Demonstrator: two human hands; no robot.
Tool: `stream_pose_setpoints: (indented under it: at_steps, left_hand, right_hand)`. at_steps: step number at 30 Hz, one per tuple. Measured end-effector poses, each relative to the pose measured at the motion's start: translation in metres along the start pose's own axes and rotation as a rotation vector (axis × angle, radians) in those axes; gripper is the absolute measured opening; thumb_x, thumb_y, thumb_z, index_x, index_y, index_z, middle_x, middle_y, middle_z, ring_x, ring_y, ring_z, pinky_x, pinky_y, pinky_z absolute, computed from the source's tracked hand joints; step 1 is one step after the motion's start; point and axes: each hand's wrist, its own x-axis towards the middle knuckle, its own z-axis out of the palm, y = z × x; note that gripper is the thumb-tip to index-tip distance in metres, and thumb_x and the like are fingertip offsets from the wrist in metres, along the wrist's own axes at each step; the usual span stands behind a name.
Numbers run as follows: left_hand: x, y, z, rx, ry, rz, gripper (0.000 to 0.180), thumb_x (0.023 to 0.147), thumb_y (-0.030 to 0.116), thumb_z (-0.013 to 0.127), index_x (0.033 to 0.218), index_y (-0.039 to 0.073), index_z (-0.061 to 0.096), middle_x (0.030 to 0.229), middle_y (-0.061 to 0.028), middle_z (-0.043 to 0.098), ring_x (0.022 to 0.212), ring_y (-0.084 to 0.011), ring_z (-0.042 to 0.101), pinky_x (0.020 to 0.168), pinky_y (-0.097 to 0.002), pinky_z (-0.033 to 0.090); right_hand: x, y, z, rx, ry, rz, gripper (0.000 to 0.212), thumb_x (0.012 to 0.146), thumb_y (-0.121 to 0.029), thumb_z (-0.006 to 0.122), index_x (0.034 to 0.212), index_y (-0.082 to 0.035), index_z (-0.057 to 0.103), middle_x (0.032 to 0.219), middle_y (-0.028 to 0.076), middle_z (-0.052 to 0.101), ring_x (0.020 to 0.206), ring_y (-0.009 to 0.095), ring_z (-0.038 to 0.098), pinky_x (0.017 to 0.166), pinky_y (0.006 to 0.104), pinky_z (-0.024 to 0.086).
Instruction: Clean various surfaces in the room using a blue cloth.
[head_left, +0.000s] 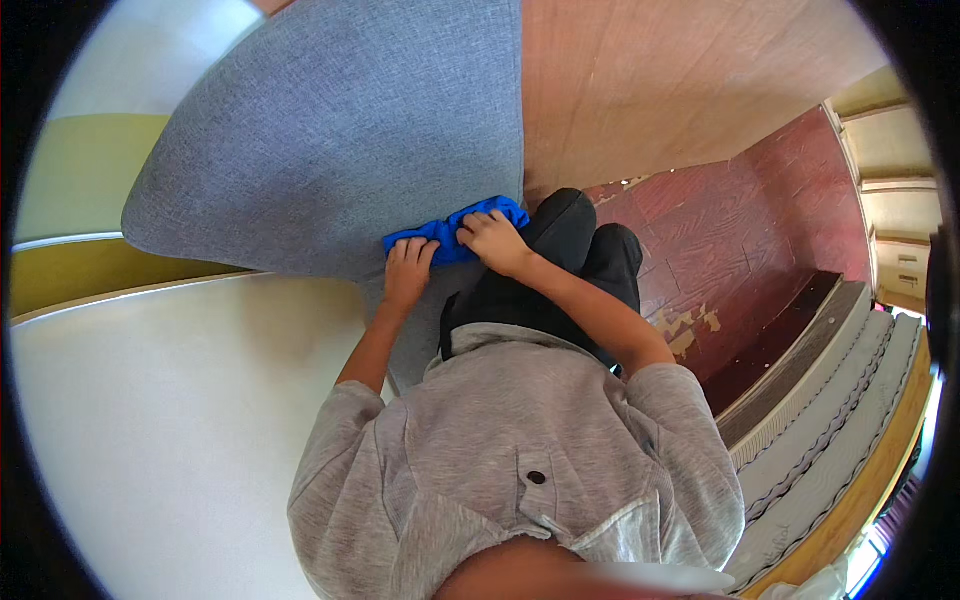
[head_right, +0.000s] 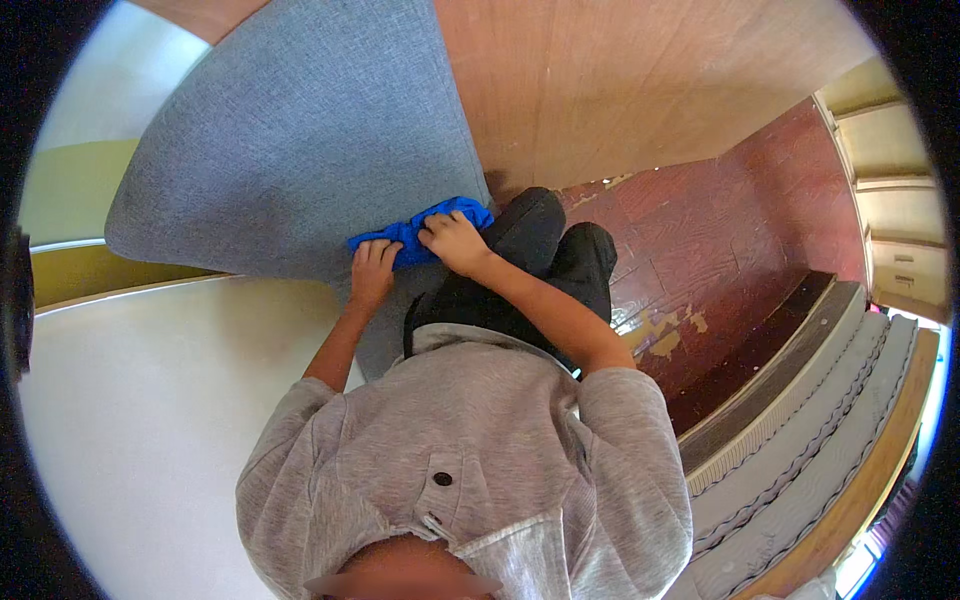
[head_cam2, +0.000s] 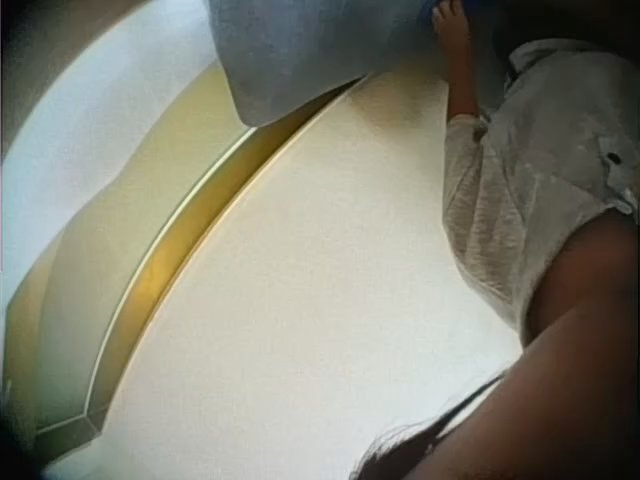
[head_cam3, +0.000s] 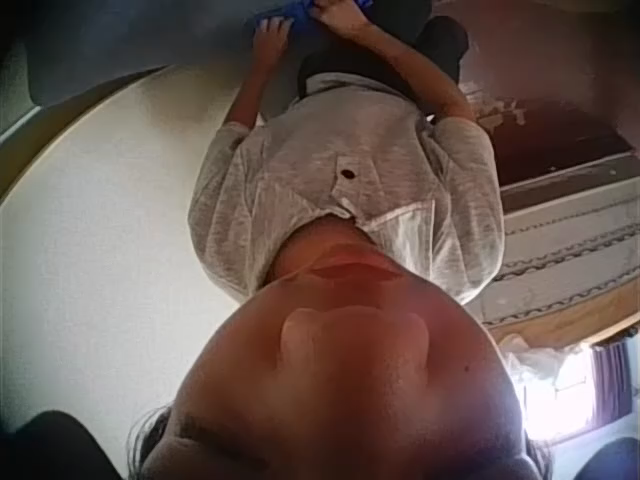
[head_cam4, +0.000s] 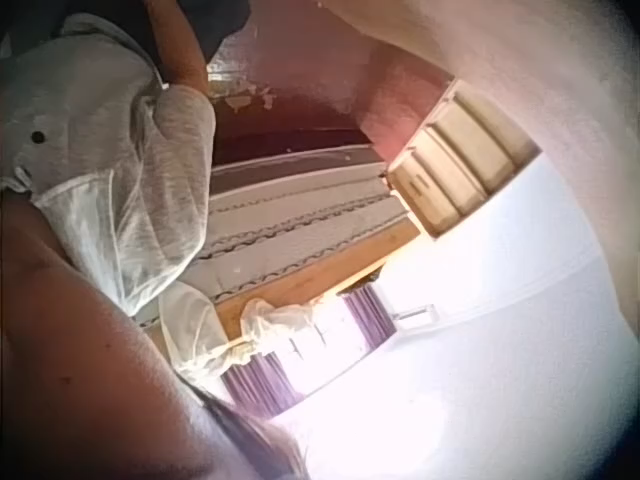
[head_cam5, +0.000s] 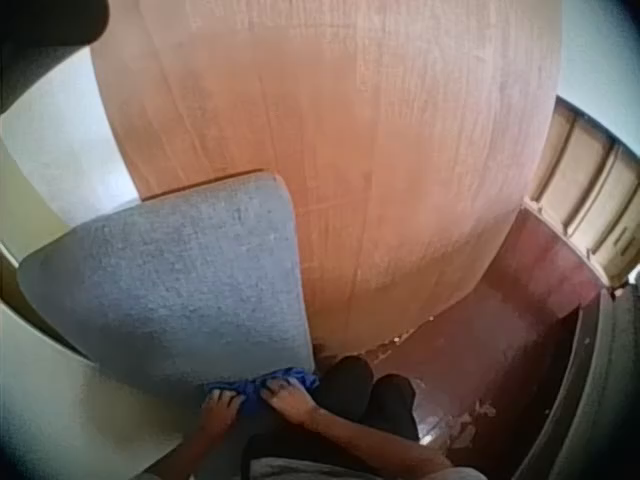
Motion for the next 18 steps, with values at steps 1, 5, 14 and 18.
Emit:
stream_pose_setpoints:
  at_steps: [1, 5, 14, 18]
  left_hand:
    - [0.009, 0.002, -0.017, -0.013, 0.096, 0.023, 0.036, 0.071, 0.01, 0.06, 0.107, 0.017, 0.061, 0.095, -0.0018, 0.052, 0.088, -0.0219, 0.051, 0.075, -0.0368, 0.044]
    - [0.065, 0.023, -0.099, -0.004, 0.446, 0.097, 0.033, 0.067, 0.008, 0.064, 0.099, 0.019, 0.067, 0.094, -0.0002, 0.051, 0.085, -0.0218, 0.048, 0.072, -0.0344, 0.042]
    - [0.188, 0.056, -0.266, 0.236, 1.064, 0.218, 0.035, 0.073, 0.02, 0.069, 0.106, 0.029, 0.068, 0.105, 0.0061, 0.056, 0.091, -0.0174, 0.049, 0.077, -0.0288, 0.035]
    - [0.22, 0.06, -0.275, 0.276, 0.72, -0.003, 0.055, 0.064, 0.006, 0.063, 0.114, 0.029, 0.064, 0.12, 0.0077, 0.055, 0.105, -0.0198, 0.049, 0.092, -0.0388, 0.03]
  right_hand:
    - [0.001, -0.001, -0.014, -0.002, 0.008, 0.003, 0.011, 0.076, -0.01, 0.054, 0.085, -0.009, 0.061, 0.091, 0.008, 0.057, 0.09, 0.024, 0.058, 0.075, 0.0348, 0.047]
    - [0.007, -0.014, -0.092, 0.247, 0.372, 0.166, 0.02, 0.07, 0.0, 0.059, 0.088, -0.008, 0.062, 0.089, 0.01, 0.056, 0.083, 0.025, 0.057, 0.066, 0.0351, 0.046]
    - [0.083, -0.015, -0.267, -0.292, 1.131, 0.016, 0.027, 0.07, -0.008, 0.067, 0.094, -0.019, 0.068, 0.099, 0.006, 0.058, 0.089, 0.025, 0.048, 0.076, 0.034, 0.039]
    - [0.14, -0.001, -0.266, 0.217, 0.932, 0.053, 0.043, 0.078, -0.02, 0.063, 0.117, -0.005, 0.051, 0.115, 0.021, 0.044, 0.11, 0.036, 0.043, 0.096, 0.047, 0.032]
